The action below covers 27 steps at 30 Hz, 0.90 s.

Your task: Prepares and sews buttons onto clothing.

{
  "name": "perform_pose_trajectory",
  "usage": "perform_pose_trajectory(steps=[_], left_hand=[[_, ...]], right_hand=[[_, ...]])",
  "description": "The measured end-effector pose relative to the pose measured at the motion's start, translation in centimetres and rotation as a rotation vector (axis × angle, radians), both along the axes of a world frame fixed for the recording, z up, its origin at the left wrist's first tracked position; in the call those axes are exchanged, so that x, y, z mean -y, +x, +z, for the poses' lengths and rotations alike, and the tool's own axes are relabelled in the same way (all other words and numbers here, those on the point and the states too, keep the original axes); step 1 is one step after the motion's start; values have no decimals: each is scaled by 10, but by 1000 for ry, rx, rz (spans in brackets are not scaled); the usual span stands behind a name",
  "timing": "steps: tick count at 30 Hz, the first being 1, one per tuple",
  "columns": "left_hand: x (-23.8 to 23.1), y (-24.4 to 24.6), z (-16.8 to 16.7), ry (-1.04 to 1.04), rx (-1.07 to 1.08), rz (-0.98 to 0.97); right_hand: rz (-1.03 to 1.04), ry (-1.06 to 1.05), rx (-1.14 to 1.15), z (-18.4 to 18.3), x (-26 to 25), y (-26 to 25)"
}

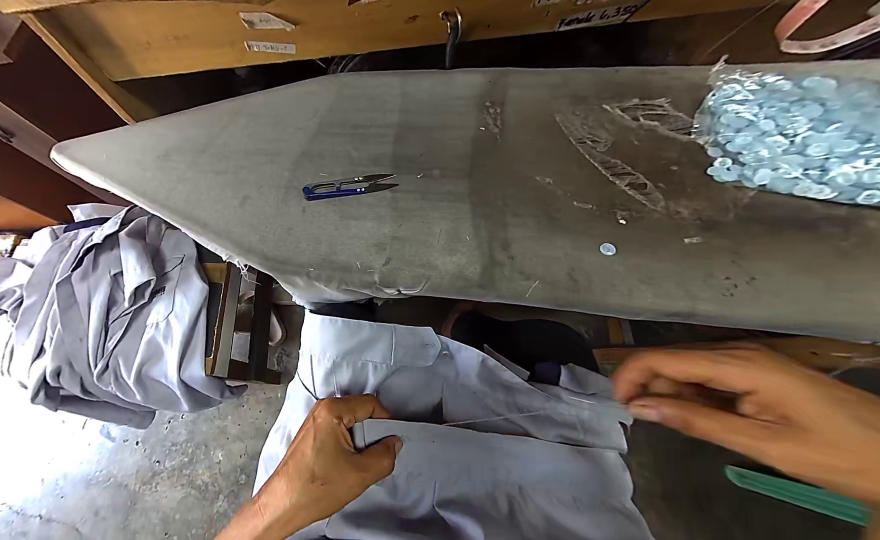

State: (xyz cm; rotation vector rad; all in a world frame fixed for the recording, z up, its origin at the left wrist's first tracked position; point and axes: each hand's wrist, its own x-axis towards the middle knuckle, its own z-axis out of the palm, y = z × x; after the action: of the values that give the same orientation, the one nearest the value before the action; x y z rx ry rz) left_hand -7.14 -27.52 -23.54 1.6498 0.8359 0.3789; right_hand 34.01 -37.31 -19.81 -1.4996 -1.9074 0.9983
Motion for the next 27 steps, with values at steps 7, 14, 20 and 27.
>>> perform_pose_trajectory(steps=[7,14,20,27], left_hand=[[6,0,0,114,18,29],[13,-3,-6,580,125,-61],[16,-7,0,950,143,-188],[17,-9,2,1013,124,-206]], right_hand=[[-478,-59,-7,44,42,34],[-286,199,-268,-12,26,4],[245,72,-158,-30,-32,-120],[535,-212,-275,-36,-56,-139]])
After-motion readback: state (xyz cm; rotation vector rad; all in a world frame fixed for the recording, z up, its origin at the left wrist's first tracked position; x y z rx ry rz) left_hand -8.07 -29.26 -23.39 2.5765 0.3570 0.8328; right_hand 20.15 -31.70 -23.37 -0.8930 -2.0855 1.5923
